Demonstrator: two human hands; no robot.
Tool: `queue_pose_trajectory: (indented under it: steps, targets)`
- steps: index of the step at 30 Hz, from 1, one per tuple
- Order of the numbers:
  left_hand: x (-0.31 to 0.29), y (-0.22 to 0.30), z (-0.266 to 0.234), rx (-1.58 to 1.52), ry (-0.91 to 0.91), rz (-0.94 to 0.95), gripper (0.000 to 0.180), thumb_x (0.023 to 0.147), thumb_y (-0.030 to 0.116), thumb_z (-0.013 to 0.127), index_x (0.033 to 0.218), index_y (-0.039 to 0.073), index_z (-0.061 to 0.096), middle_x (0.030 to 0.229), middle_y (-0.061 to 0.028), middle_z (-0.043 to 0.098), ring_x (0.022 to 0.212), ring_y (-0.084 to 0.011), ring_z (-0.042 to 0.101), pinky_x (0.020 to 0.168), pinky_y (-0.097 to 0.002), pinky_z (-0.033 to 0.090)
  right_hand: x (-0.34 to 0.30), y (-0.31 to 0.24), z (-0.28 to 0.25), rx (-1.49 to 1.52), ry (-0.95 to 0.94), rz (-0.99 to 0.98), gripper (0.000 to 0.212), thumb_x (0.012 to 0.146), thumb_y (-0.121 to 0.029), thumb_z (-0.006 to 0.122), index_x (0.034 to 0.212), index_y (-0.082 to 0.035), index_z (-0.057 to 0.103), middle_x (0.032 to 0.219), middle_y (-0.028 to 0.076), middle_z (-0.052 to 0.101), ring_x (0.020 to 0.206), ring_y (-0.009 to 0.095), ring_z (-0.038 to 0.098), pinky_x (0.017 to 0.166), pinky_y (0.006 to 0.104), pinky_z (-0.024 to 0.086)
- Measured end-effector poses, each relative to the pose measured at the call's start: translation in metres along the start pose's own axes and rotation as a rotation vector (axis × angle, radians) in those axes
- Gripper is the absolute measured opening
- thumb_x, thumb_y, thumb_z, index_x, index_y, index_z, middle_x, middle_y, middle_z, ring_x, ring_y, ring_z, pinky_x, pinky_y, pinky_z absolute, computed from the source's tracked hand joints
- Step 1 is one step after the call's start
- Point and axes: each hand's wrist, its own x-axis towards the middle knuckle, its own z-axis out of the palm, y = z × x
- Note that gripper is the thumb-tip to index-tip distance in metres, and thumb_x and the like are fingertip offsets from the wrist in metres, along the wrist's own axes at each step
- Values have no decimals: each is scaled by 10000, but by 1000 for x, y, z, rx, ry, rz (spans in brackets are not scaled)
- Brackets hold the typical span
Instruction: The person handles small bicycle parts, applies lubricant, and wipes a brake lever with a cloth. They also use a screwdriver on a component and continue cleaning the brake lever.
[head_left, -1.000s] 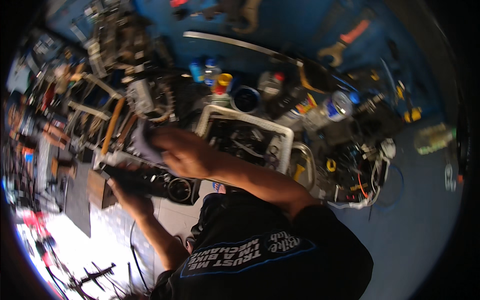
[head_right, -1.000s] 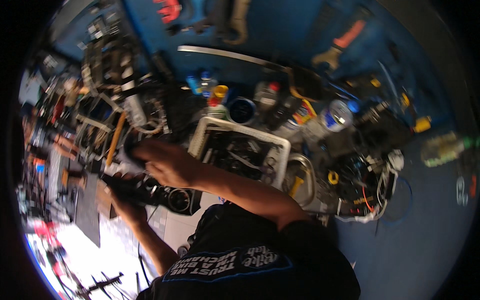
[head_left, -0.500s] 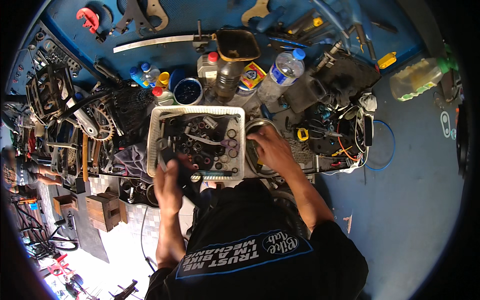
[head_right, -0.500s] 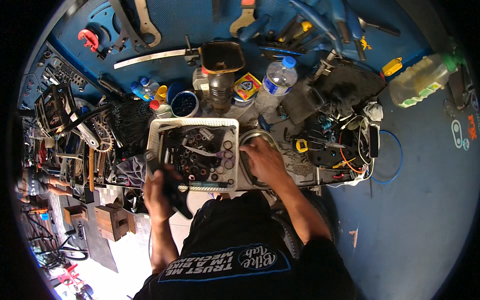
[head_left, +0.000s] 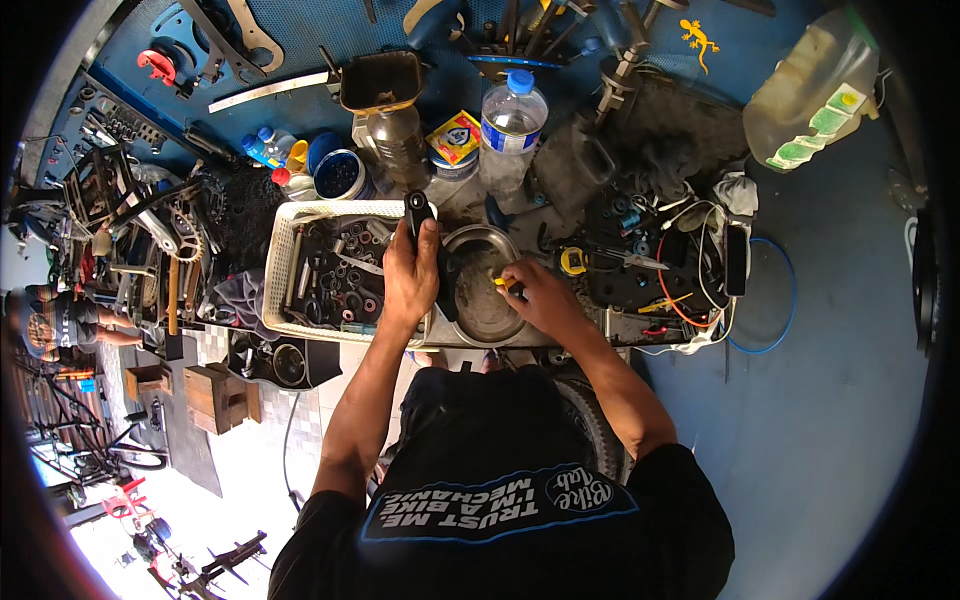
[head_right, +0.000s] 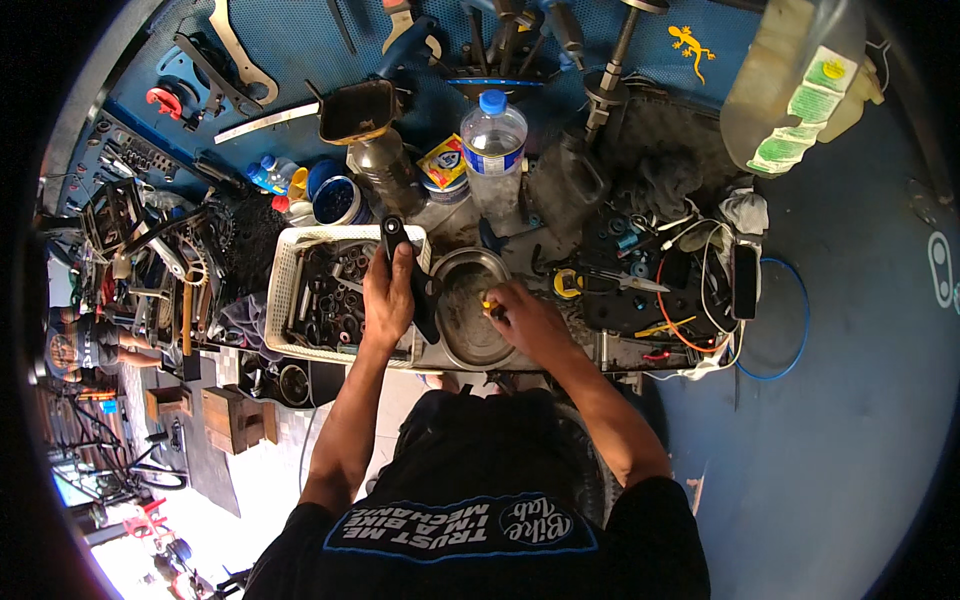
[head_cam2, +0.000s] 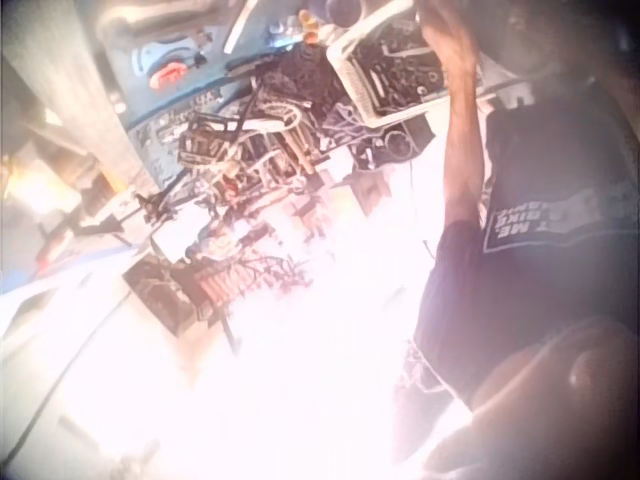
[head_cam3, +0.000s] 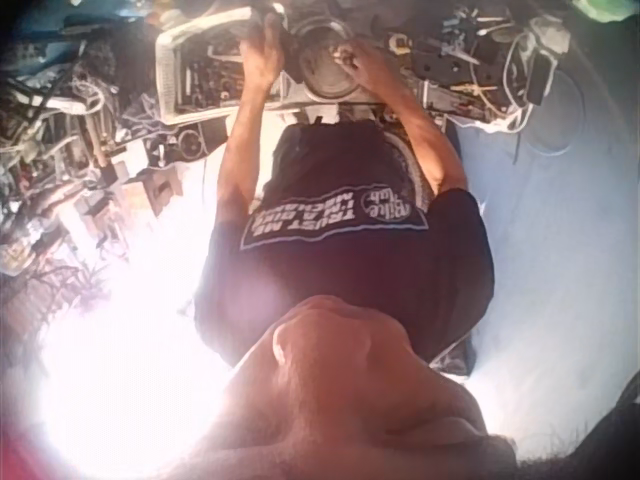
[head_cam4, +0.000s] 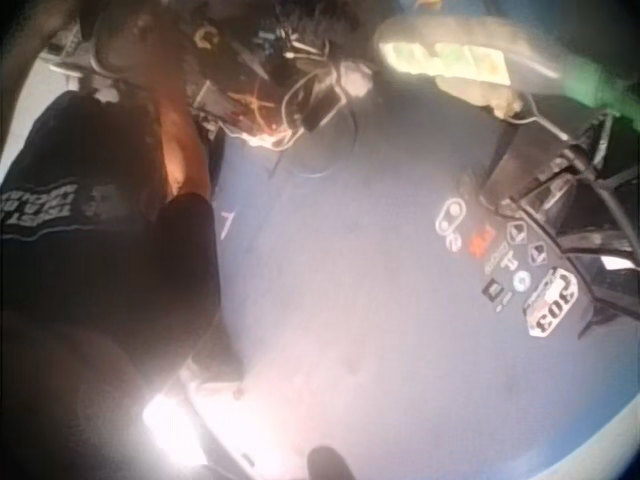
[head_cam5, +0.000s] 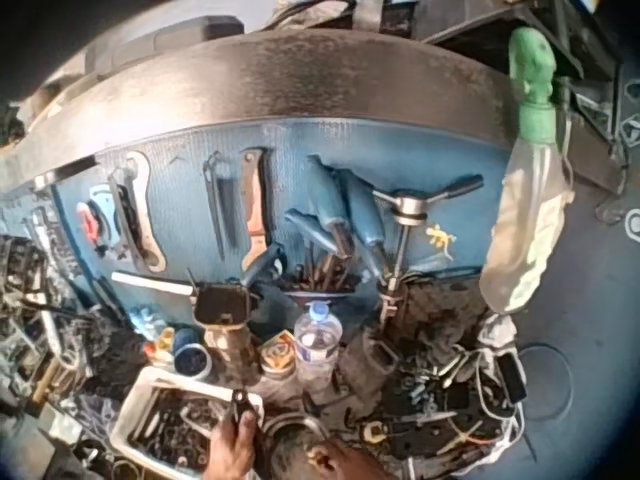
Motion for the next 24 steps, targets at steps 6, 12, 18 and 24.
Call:
queue_pose_trajectory:
  steps: [6,12,18,24]
  targets:
    - [-3,-15,31,49,68,79,506,1040,339,639,1131,-157,589,906,-330,685,813,-484,675,714,-497,510,2,16,-6,200,30,94,333,858,-290,806,1102,-108,672,947,128,706,865,371,720,739,450,572]
    - [-5,-41,62,245,148,153,397,1043,296,633,1086,-97,603,833,-278,684,753,-456,671,662,-491,499,1,5,-36,290,76,-39,248,880,-233,783,1060,-88,691,939,136,727,845,348,721,712,424,576]
    - [-4,-31,78,248,24,39,506,1049,336,595,1125,-163,564,801,-358,656,749,-543,652,636,-555,501,4,-12,-48,-152,154,-416,209,918,-163,726,1108,-118,653,919,92,675,832,284,712,656,402,585]
    - [-1,-29,86,369,55,183,389,1047,277,590,1057,-113,579,763,-331,658,680,-512,654,570,-555,495,18,5,-38,-216,52,-409,216,923,-165,689,1122,-126,615,892,118,651,802,330,703,626,438,572]
